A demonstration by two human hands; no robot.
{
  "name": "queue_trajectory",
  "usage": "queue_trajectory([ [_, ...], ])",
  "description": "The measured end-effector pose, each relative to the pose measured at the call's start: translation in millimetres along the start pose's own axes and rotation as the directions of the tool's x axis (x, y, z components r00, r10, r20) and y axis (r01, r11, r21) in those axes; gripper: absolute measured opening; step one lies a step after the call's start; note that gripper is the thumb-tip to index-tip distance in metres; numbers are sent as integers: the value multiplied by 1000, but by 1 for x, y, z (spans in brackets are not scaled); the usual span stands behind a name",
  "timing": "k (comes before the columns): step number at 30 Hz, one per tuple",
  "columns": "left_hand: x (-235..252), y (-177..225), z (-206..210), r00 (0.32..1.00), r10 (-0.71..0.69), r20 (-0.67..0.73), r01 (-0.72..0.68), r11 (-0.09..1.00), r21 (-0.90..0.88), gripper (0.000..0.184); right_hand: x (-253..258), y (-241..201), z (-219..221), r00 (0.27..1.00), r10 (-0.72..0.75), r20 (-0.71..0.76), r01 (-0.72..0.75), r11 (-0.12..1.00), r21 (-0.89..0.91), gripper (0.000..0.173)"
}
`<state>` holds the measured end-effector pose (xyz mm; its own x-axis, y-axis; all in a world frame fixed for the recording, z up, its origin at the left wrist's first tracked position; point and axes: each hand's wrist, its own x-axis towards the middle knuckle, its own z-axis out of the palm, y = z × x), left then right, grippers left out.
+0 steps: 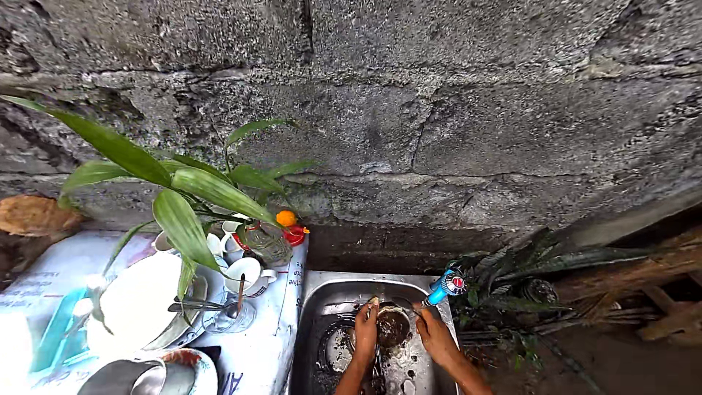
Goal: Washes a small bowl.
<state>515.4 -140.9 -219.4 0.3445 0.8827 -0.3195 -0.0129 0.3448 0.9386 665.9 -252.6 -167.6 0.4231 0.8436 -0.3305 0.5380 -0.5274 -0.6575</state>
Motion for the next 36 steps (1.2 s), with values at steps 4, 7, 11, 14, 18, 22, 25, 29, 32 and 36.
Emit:
queue_trajectory([
  [4, 7, 4, 4, 1000, -2, -12, 3, 999, 43, 34, 4, -8, 3, 997, -69, 29, 68, 998, 14, 49],
  [7, 11, 2, 8, 999, 4, -45, 2, 991, 130, 40, 6, -10, 3, 989, -145, -8, 145, 989, 22, 37],
  [11, 14, 3, 12, 991, -43, -131, 66, 981, 181, 41, 6, -7, 1, 988, -152, 20, 152, 987, -43, 48],
  [14, 20, 7, 16, 982, -86, -165, 125, 963, 240, 45, -1, -3, 2, 985, -171, -3, 168, 971, -173, 49],
  [18, 18, 16, 25, 991, -88, -100, 119, 921, 371, 47, -8, -10, 3, 991, -129, 20, 131, 981, -145, 57],
  [22, 11, 22, 37, 996, -68, -62, 89, 879, 468, 47, -7, -18, 2, 999, -52, -7, 49, 973, -228, 63],
  [25, 8, 25, 43, 995, -53, -80, 85, 874, 479, 47, -8, -14, 5, 991, -109, -83, 74, 937, -342, 66],
  [29, 6, 27, 44, 997, -32, -74, 65, 867, 494, 45, -6, -16, 0, 999, 40, 27, -29, 946, -324, 75],
  [32, 6, 19, 43, 998, -16, -58, 41, 877, 479, 45, -1, -21, 0, 992, 111, 58, -88, 946, -311, 69],
  [36, 9, 10, 35, 1000, -8, -28, 20, 877, 480, 44, -1, -32, 5, 982, 170, 87, -141, 951, -275, 67],
])
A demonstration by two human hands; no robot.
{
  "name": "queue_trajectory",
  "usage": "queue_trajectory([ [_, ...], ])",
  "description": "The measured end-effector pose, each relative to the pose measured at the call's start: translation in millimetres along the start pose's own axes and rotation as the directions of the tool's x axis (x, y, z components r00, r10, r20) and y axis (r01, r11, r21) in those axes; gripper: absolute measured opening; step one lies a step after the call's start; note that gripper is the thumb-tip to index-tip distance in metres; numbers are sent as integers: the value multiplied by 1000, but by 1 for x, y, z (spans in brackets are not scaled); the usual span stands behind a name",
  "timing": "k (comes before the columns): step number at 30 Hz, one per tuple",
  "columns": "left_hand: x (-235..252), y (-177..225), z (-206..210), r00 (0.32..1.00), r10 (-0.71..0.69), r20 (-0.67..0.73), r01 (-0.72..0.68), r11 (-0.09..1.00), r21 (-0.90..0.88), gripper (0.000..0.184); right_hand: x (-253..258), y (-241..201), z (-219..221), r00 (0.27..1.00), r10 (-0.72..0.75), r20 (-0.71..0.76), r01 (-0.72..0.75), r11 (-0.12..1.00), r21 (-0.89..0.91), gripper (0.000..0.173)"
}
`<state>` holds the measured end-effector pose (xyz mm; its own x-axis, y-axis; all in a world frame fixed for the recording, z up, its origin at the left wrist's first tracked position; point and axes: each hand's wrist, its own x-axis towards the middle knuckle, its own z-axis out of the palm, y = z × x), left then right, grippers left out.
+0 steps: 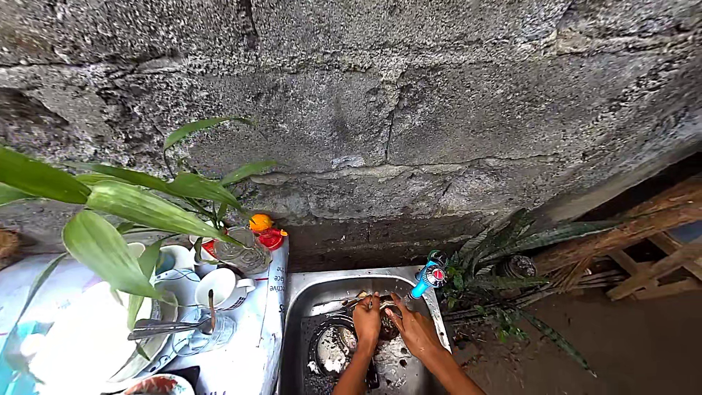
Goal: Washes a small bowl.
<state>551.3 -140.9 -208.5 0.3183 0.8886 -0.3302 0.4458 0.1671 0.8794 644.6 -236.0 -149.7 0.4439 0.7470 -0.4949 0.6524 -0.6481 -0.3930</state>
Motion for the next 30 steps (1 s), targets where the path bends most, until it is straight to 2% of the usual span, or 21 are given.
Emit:
queue_trajectory([
  [5, -6, 0, -8, 1000, 3, 22, -5, 994, 113, 43, 11, -11, 12, 994, 107, -10, -105, 986, 132, 60],
  [7, -18, 3, -9, 997, 28, 69, -43, 974, 224, 43, 22, -9, 12, 980, 201, 1, -197, 960, 198, 68],
  [9, -23, -3, -6, 999, 23, 24, -27, 980, 198, 44, 32, -1, 11, 968, 240, 74, -251, 940, 233, 74],
  [11, -20, -2, -4, 1000, -12, -27, 15, 996, 89, 42, 40, 15, 9, 978, 184, 94, -205, 915, 347, 69],
  [14, -8, -1, -9, 999, -7, -44, 10, 998, 59, 42, 35, 37, 16, 995, 13, -101, 38, 870, 491, 51],
  [16, 1, -7, -12, 999, 25, -47, -23, 999, 31, 41, 26, 39, 14, 964, -137, -230, 230, 863, 450, 45],
  [17, 3, -8, -13, 999, 34, -41, -33, 999, 16, 41, 23, 39, 14, 949, -182, -258, 275, 878, 393, 44],
  [19, 3, -6, -10, 999, 29, -35, -30, 999, -33, 42, 21, 35, 14, 942, -190, -277, 271, 918, 289, 43],
  [21, -2, -5, 1, 997, -33, -69, 19, 980, -196, 42, 23, 28, 15, 951, -84, -296, 197, 906, 376, 40],
  [23, -4, -8, 9, 987, -104, -126, 54, 934, -353, 42, 28, 23, 22, 943, 74, -323, 153, 768, 622, 42],
  [24, -3, -9, 10, 983, -123, -137, 58, 912, -406, 42, 33, 26, 27, 941, 126, -313, 167, 634, 755, 40],
  [26, -1, -15, 6, 986, -113, -122, 44, 883, -467, 40, 36, 34, 34, 957, 168, -238, 167, 352, 921, 20],
  [27, -1, -18, 3, 989, -96, -109, 32, 876, -480, 40, 36, 37, 35, 961, 166, -221, 162, 309, 937, 17],
  [28, 0, -20, 0, 991, -80, -105, 19, 874, -485, 40, 34, 40, 34, 961, 141, -237, 177, 345, 922, 20],
  [30, 0, -24, -3, 991, -59, -117, -4, 876, -483, 42, 32, 44, 33, 946, 16, -323, 261, 553, 791, 28],
])
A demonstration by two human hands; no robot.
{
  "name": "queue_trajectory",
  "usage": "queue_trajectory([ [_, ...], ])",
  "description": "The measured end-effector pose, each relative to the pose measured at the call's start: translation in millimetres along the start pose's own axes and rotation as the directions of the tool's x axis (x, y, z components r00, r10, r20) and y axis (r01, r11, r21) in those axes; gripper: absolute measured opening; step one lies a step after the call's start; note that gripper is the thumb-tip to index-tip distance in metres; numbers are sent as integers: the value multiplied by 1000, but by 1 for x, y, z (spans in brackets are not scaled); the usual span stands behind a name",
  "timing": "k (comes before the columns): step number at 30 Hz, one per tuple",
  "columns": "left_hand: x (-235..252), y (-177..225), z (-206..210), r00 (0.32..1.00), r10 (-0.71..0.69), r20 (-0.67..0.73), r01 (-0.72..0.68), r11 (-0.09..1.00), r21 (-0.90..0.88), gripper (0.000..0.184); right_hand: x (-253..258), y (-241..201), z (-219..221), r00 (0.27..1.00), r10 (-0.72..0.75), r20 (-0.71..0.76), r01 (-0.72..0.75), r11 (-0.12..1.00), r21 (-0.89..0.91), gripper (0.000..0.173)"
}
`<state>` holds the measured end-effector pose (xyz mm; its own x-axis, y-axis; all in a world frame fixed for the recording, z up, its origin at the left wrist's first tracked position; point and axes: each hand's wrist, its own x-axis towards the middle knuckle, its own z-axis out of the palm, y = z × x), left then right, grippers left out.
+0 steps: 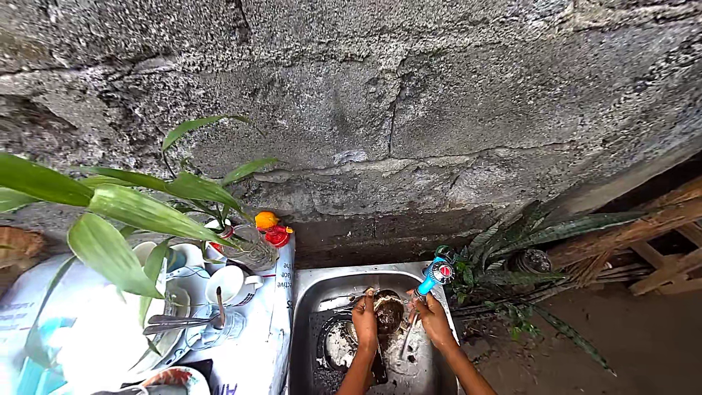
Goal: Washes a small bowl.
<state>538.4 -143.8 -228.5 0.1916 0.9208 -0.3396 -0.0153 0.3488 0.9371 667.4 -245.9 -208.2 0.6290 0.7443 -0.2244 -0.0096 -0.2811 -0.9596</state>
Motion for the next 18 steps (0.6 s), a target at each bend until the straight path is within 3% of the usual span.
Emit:
queue_trajectory([
  [2, 0, -1, -3, 1000, 0, -2, 0, 1000, -9, 40, -6, -8, -4, 977, -94, 190, 153, 933, -324, 42],
  [4, -2, -1, -3, 1000, 15, -5, -15, 1000, -9, 41, -11, -21, 0, 935, -30, 352, 244, 777, -581, 52],
  [7, -4, -1, -2, 998, 61, 7, -61, 997, 37, 42, -13, -38, 13, 926, 156, 343, 171, 637, -752, 69],
  [13, -12, -2, -3, 989, 139, 59, -143, 986, 86, 39, -9, -50, 34, 956, 261, 132, -66, 633, -771, 62],
  [16, -21, -2, -10, 968, 220, 117, -243, 940, 239, 39, 6, -24, 28, 932, 340, 123, -199, 766, -611, 75],
  [18, -18, -3, -14, 971, 219, 99, -237, 941, 242, 40, 5, -15, 20, 937, 295, 189, -156, 834, -529, 72],
])
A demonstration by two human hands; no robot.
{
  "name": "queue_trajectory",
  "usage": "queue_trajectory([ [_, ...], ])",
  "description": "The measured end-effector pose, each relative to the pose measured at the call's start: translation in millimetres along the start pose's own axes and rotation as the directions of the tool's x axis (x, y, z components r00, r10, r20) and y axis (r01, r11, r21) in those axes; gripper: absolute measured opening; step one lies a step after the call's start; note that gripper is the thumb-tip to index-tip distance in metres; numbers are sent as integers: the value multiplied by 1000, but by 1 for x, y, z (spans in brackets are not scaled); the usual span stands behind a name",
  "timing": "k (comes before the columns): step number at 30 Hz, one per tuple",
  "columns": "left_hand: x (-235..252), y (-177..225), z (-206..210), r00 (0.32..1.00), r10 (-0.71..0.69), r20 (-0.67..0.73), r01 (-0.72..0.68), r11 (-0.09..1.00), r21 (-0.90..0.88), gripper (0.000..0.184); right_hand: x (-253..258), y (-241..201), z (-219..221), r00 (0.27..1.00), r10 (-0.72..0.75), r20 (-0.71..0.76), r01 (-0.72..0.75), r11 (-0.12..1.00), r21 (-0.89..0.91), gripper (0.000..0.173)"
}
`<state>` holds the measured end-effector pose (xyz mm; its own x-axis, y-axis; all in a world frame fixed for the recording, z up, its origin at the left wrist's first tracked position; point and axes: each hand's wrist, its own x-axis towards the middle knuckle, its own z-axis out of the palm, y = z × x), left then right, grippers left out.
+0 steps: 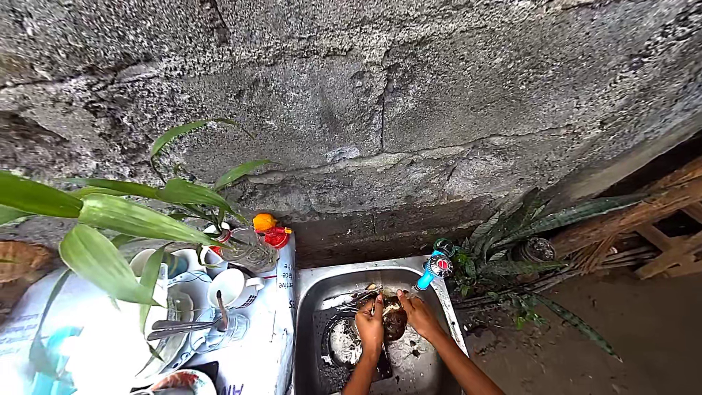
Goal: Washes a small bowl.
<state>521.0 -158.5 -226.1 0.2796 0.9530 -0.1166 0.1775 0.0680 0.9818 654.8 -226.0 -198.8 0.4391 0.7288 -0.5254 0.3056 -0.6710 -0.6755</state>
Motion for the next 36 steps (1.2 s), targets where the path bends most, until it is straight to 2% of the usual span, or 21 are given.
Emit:
queue_trajectory([
  [2, 8, -3, 1, 998, -41, -51, 37, 997, -62, 41, -10, 5, -6, 989, -150, 17, 150, 988, 33, 62],
  [4, 15, -3, 0, 994, -85, -75, 71, 984, -163, 40, -19, 7, -4, 972, -227, 57, 230, 972, -56, 64],
  [7, 18, 7, 2, 994, -108, -8, 99, 937, -334, 37, -23, -4, -5, 981, -189, -47, 179, 971, -158, 61],
  [9, 18, 12, 5, 995, -97, 13, 95, 922, -375, 37, -24, -14, -9, 986, -128, -104, 108, 978, -181, 59],
  [14, 13, 12, 6, 997, -73, -2, 68, 933, -353, 36, -22, -35, -7, 990, 12, -141, -39, 981, -191, 60],
  [16, 11, 13, 7, 1000, 31, 3, -30, 979, -203, 35, -9, -32, -5, 986, 41, -162, -63, 989, -132, 66],
  [18, 10, 11, 3, 999, 44, 32, -40, 991, -126, 36, -1, -21, -1, 989, 68, -130, -79, 994, -77, 73],
  [19, 9, 9, 3, 1000, 18, 24, -15, 993, -119, 38, -1, -15, -2, 993, 63, -100, -68, 996, -49, 74],
  [21, 13, 8, 2, 999, -38, 1, 37, 994, -98, 39, -4, -3, -7, 998, -54, -43, 55, 998, 38, 68],
  [23, 19, 7, 1, 998, -57, -6, 57, 995, -77, 40, -10, 4, -8, 983, -179, 41, 179, 984, -10, 64],
  [24, 19, 6, 1, 999, -54, 4, 55, 996, -69, 40, -15, 3, -7, 979, -195, 60, 199, 978, -66, 66],
  [27, 12, 5, 6, 998, 26, 60, -20, 995, -97, 38, -18, -9, -8, 993, -109, -39, 99, 977, -190, 64],
  [30, 4, 5, 9, 997, 60, 40, -51, 980, -192, 38, -13, -18, -16, 999, 22, -44, -31, 978, -207, 78],
  [31, 4, 4, 9, 999, 44, 18, -39, 977, -208, 38, -14, -19, -20, 1000, 25, -10, -26, 976, -218, 78],
  [34, 10, 5, 4, 1000, -11, -24, 6, 975, -222, 39, -23, -16, -27, 991, -102, 85, 118, 969, -215, 66],
  [36, 12, 9, 4, 1000, -15, -11, 12, 966, -260, 38, -27, -19, -27, 990, -117, 73, 132, 962, -238, 64],
])
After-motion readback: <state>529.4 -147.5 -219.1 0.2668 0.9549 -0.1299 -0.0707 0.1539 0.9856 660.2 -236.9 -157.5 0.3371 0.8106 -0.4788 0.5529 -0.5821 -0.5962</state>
